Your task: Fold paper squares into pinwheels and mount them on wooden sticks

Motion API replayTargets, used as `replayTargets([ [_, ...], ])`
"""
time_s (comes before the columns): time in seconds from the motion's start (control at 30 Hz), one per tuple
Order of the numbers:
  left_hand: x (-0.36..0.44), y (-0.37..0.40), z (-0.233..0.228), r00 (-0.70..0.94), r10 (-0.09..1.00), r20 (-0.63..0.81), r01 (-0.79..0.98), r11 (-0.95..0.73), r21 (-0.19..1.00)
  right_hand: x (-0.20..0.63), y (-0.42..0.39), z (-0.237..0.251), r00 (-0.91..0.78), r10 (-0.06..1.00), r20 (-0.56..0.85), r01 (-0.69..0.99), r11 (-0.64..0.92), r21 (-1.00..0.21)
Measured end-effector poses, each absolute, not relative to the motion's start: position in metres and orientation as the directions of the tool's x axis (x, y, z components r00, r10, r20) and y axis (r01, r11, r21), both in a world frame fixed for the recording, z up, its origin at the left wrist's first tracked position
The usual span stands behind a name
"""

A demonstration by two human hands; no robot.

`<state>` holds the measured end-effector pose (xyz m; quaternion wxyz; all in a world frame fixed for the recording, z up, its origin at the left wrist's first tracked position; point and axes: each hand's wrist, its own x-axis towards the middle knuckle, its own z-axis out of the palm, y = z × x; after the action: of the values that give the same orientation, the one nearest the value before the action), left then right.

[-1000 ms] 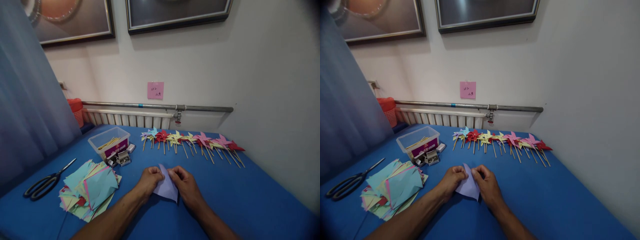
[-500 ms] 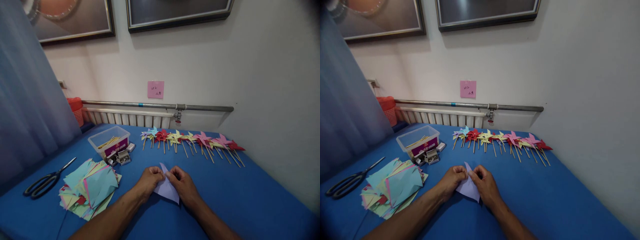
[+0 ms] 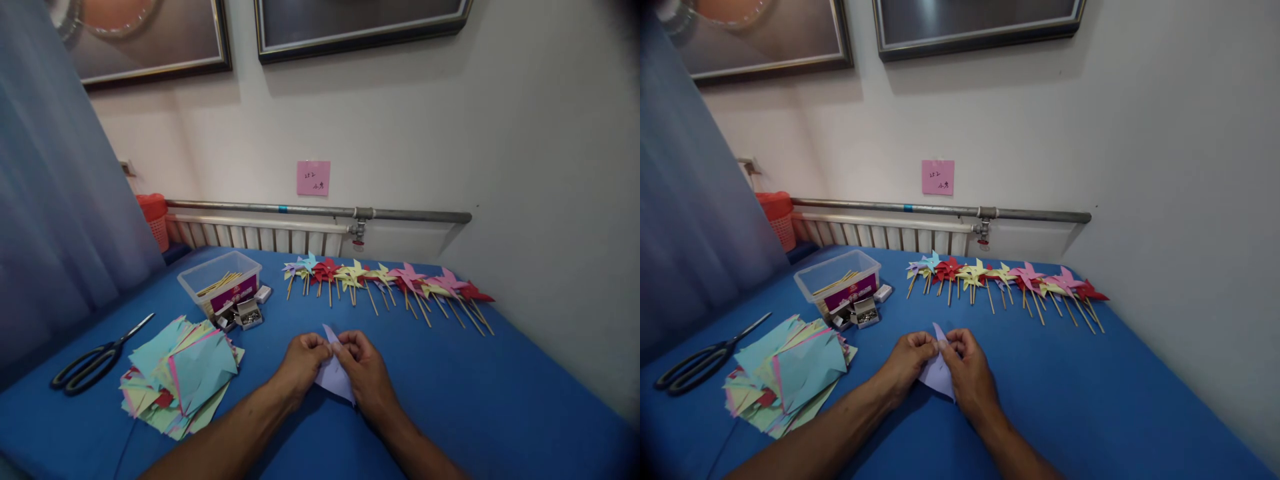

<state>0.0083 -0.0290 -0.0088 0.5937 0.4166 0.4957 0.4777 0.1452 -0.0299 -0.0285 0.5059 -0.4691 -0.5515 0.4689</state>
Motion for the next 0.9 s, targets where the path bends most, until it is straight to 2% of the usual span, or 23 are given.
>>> replayTargets([
  [0.17,0.009,-0.03,-0.007,0.093,0.982,-0.167,-0.191,0.182,0.964,0.143,-0.031,-0.028,-0.025,0.995,0.091,-0.04,0.09,-0.995],
  [0.3,0.011,-0.032,-0.004,0.149,0.977,-0.15,-0.177,0.176,0.968,0.145,-0.03,-0.027,-0.004,0.994,0.105,-0.038,0.105,-0.994],
  [0.43,0.008,-0.031,-0.007,0.187,0.97,-0.153,-0.077,0.169,0.983,0.148,-0.028,-0.027,0.02,0.994,0.103,-0.005,0.103,-0.995],
  [0.67,-0.002,-0.028,-0.015,0.208,0.977,-0.054,0.193,0.013,0.981,0.148,-0.028,-0.026,0.039,0.995,0.087,0.019,0.086,-0.996],
  [0.9,0.002,-0.026,-0.018,0.129,0.991,-0.043,0.157,0.023,0.987,0.144,-0.033,-0.023,0.051,0.993,0.104,0.076,0.1,-0.992],
])
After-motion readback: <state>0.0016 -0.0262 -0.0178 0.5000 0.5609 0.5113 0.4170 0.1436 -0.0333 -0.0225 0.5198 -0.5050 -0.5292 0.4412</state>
